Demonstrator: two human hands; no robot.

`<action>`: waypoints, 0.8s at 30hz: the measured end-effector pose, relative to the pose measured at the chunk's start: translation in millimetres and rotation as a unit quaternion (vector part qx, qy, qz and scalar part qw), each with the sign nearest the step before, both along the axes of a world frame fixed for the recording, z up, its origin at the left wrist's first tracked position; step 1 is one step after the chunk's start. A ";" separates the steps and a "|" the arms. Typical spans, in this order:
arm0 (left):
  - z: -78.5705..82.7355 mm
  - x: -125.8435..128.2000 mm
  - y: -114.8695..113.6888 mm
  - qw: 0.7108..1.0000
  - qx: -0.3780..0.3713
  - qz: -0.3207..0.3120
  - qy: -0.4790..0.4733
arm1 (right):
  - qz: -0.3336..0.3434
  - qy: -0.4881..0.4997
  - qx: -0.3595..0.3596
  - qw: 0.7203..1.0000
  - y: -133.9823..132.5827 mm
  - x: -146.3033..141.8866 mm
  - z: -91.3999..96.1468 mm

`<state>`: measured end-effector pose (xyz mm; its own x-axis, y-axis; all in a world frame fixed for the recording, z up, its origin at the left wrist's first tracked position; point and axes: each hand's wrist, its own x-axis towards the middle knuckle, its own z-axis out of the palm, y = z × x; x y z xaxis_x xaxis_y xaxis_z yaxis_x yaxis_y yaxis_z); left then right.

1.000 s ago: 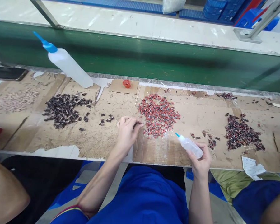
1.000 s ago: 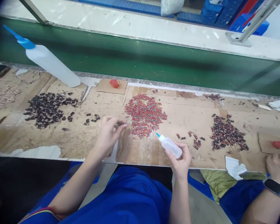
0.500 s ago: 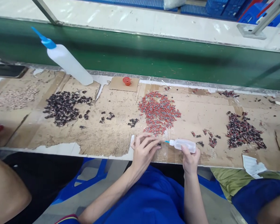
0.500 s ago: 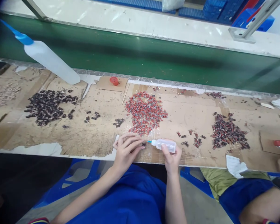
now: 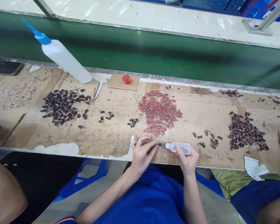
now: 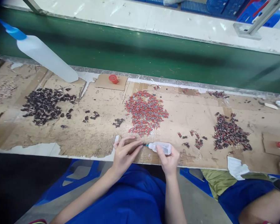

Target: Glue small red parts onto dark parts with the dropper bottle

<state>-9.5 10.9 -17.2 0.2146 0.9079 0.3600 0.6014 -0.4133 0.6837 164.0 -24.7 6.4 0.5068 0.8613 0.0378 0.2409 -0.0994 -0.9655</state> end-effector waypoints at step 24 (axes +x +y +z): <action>4.6 2.0 0.8 1.000 0.012 0.014 0.012 | 0.003 0.001 -0.013 1.000 2.4 -1.9 1.4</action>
<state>-7.5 11.7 -12.6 0.1980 0.9049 0.3768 0.6284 -0.4122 0.6597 162.1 -22.3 7.8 0.5014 0.8651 0.0148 0.2398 -0.1225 -0.9631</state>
